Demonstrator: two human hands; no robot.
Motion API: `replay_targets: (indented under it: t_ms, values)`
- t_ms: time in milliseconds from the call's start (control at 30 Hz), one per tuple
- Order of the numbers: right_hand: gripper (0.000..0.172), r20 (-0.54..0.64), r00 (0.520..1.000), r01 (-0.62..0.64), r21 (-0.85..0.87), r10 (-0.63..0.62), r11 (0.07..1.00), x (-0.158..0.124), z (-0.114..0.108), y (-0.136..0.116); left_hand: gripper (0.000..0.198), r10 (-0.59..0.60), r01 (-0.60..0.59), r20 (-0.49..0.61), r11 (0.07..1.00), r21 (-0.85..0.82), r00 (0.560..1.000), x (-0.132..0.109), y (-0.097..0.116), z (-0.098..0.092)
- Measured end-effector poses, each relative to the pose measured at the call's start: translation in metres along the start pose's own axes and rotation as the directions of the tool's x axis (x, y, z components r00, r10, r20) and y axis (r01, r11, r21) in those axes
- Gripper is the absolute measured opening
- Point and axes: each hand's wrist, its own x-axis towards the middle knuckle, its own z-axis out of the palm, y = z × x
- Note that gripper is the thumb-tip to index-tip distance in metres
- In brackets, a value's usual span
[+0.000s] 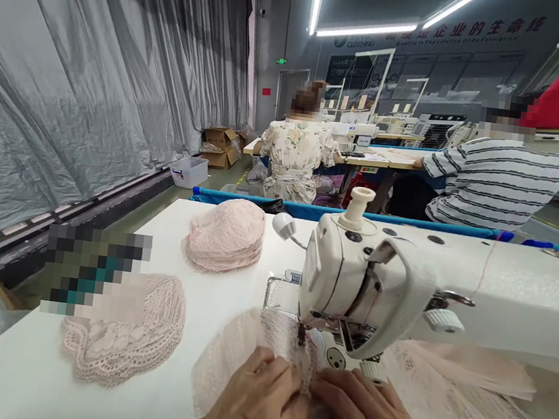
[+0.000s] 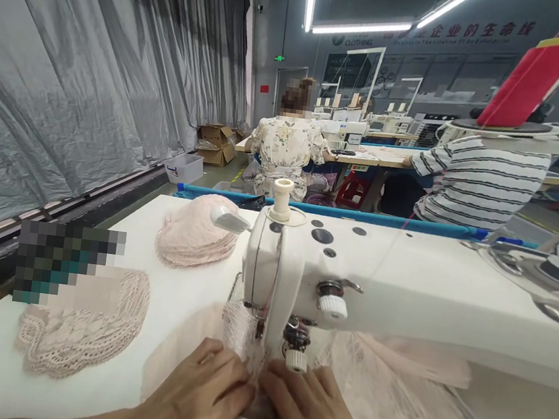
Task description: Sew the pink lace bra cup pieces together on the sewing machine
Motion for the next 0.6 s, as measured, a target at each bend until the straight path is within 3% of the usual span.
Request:
replay_targets:
  t_ms: [100,167,300,467,600]
  values:
    - [0.048,-0.091,0.995,0.038,-0.124,-0.05,0.992,-0.001,0.001,0.001,0.026,-0.04,0.04,0.029,0.999,-0.022,0.999,0.003,0.0,-0.005]
    - [0.044,-0.125,0.992,-0.045,-0.143,0.027,0.989,-0.004,0.003,0.002,0.022,-0.162,0.176,0.098,0.972,-0.155,0.982,0.007,-0.002,-0.013]
    - [0.033,-0.077,0.987,-0.147,-0.091,0.14,0.985,-0.01,0.011,0.003,0.024,-0.433,0.487,0.224,0.794,-0.364,0.873,0.014,-0.009,-0.023]
    - [0.043,-0.025,0.99,-0.138,-0.038,0.137,0.99,-0.009,0.023,0.001,0.028,-0.498,0.599,0.334,0.641,-0.48,0.801,0.018,-0.016,-0.024]
    - [0.036,0.097,0.977,-0.196,0.063,0.189,0.979,-0.007,0.019,-0.002,0.026,-0.521,0.651,0.39,0.607,-0.456,0.759,0.02,-0.014,-0.027]
